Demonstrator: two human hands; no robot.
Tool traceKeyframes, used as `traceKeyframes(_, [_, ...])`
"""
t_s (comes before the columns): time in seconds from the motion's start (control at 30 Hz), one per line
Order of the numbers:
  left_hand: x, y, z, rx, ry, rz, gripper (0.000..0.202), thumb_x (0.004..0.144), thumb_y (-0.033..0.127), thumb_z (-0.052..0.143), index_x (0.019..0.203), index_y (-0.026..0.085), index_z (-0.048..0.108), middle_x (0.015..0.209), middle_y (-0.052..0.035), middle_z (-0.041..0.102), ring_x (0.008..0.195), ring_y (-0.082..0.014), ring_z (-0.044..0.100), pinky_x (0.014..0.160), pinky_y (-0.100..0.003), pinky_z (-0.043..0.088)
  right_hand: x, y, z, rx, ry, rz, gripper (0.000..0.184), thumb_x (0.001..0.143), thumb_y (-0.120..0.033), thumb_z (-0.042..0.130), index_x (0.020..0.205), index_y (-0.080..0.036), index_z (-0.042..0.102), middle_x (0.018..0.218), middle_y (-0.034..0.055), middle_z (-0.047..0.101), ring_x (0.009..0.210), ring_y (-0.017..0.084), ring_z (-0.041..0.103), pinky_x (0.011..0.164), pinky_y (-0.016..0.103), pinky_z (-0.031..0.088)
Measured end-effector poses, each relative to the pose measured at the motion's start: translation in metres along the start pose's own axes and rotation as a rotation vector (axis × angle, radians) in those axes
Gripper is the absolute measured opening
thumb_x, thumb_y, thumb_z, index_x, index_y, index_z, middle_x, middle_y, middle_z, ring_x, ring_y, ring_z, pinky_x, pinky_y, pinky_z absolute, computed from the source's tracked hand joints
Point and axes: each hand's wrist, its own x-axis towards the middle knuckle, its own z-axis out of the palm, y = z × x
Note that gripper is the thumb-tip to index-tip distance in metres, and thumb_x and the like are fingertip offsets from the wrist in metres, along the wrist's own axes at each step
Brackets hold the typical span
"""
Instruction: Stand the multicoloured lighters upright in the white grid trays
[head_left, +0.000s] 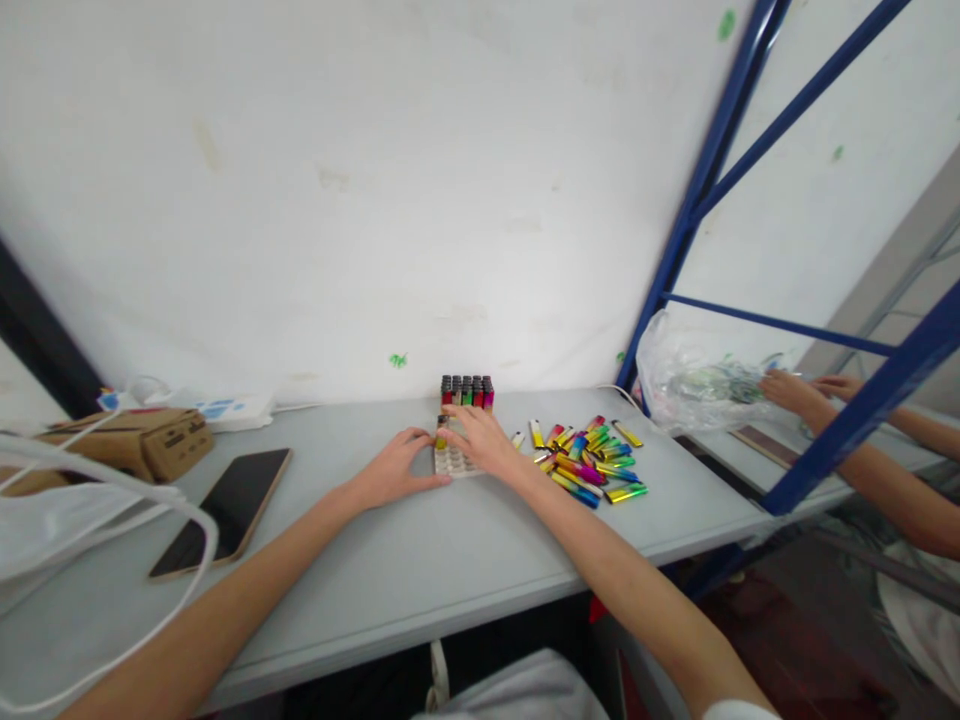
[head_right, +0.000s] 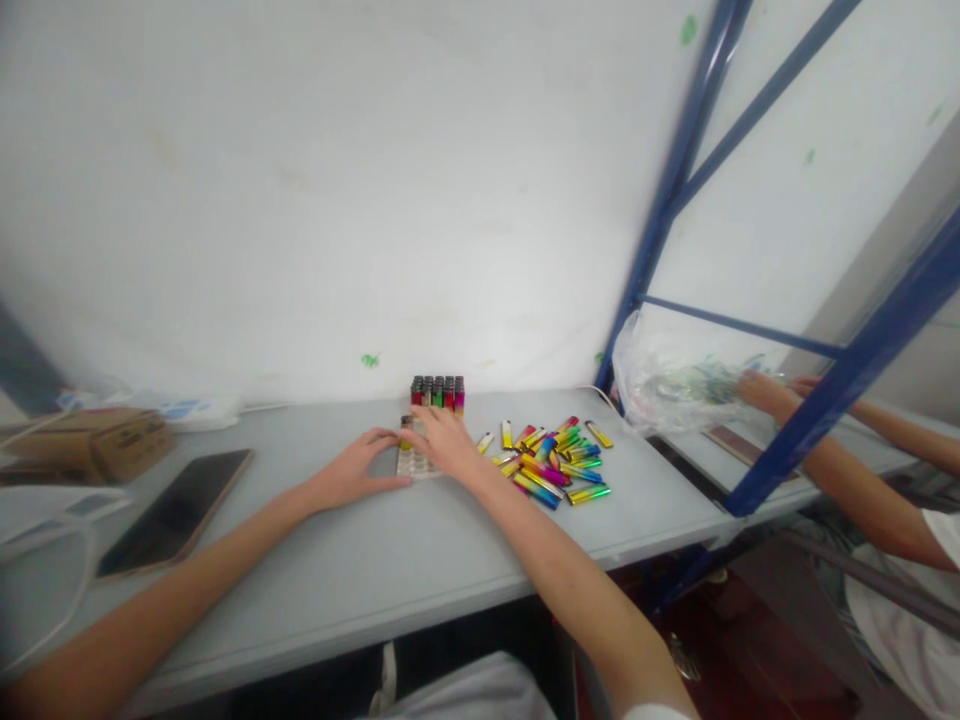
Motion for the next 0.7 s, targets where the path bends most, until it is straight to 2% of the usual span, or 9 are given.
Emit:
traceKeyframes(0.07, [0.000,0.000,-0.001,0.016,-0.004,-0.012,0.070,0.079,0.074,0.065,0.121,0.019,0.063,0.127,-0.0116,0.058,0.120,-0.0313,0.058,0.112,-0.044,0.043,-0.003,0.009,-0.021,-0.064,0.038,0.052,0.049,0.105,-0.047,0.043,0.143,-0.017,0.050,0.136,0.0151,0.062,0.125,0.026,0.057,0.107,0.040,0.041])
traceKeyframes(0.17, [0.000,0.001,-0.001,0.037,-0.020,-0.025,0.071,0.079,0.076,0.063,0.122,0.019,0.062,0.129,-0.0119,0.058,0.121,-0.0313,0.058,0.112,-0.044,0.043,-0.016,0.041,-0.066,-0.228,0.049,0.239,0.039,0.106,-0.039,0.039,0.131,-0.018,0.061,0.128,0.0150,0.066,0.121,0.025,0.059,0.106,0.038,0.041])
traceKeyframes(0.3, [0.000,0.000,0.000,0.053,-0.022,-0.028,0.074,0.080,0.078,0.060,0.123,0.018,0.061,0.132,-0.0128,0.057,0.124,-0.0318,0.057,0.113,-0.043,0.043,-0.063,0.106,-0.133,-0.552,-0.061,0.700,0.035,0.101,-0.031,0.047,0.127,-0.015,0.065,0.121,0.0189,0.068,0.117,0.028,0.062,0.100,0.037,0.044])
traceKeyframes(0.37, [0.000,0.000,0.000,0.050,-0.024,-0.024,0.074,0.080,0.078,0.059,0.123,0.018,0.061,0.132,-0.0132,0.057,0.124,-0.0322,0.057,0.113,-0.043,0.042,-0.091,0.136,-0.158,-0.617,-0.066,0.805,0.034,0.097,-0.027,0.052,0.120,-0.007,0.068,0.118,0.0259,0.068,0.115,0.033,0.063,0.096,0.040,0.046])
traceKeyframes(0.4, [0.000,0.000,-0.001,0.047,-0.028,-0.024,0.074,0.080,0.078,0.059,0.123,0.018,0.061,0.132,-0.0133,0.057,0.123,-0.0324,0.057,0.113,-0.043,0.042,-0.102,0.149,-0.168,-0.652,-0.092,0.876,0.033,0.095,-0.029,0.055,0.116,-0.007,0.070,0.115,0.0263,0.069,0.112,0.034,0.065,0.093,0.040,0.048])
traceKeyframes(0.47, [0.000,0.001,-0.001,0.040,-0.034,-0.027,0.074,0.080,0.078,0.059,0.123,0.018,0.061,0.132,-0.0134,0.057,0.124,-0.0328,0.057,0.113,-0.044,0.042,-0.119,0.168,-0.179,-0.631,-0.194,0.941,0.033,0.093,-0.036,0.059,0.104,-0.009,0.074,0.105,0.0238,0.072,0.105,0.033,0.068,0.088,0.038,0.050])
traceKeyframes(0.57, [0.000,0.003,-0.002,0.032,-0.033,-0.032,0.074,0.080,0.077,0.060,0.123,0.018,0.061,0.132,-0.0134,0.057,0.124,-0.0325,0.056,0.113,-0.045,0.042,-0.126,0.182,-0.181,-0.569,-0.260,0.917,0.024,0.089,-0.035,0.065,0.084,-0.015,0.076,0.085,0.0146,0.075,0.091,0.028,0.071,0.080,0.033,0.051])
traceKeyframes(0.63, [0.000,0.004,-0.001,0.035,-0.028,-0.032,0.073,0.080,0.077,0.060,0.123,0.018,0.061,0.132,-0.0129,0.058,0.124,-0.0321,0.057,0.113,-0.044,0.042,-0.122,0.182,-0.178,-0.548,-0.259,0.892,0.021,0.088,-0.032,0.065,0.079,-0.016,0.075,0.079,0.0124,0.074,0.086,0.025,0.071,0.076,0.030,0.051])
traceKeyframes(0.7, [0.000,0.004,-0.001,0.038,-0.026,-0.032,0.073,0.080,0.077,0.060,0.123,0.019,0.062,0.132,-0.0125,0.058,0.123,-0.0320,0.058,0.112,-0.042,0.043,-0.113,0.175,-0.174,-0.426,-0.156,0.823,0.021,0.089,-0.032,0.062,0.084,-0.015,0.073,0.083,0.0124,0.074,0.081,0.022,0.071,0.071,0.029,0.052])
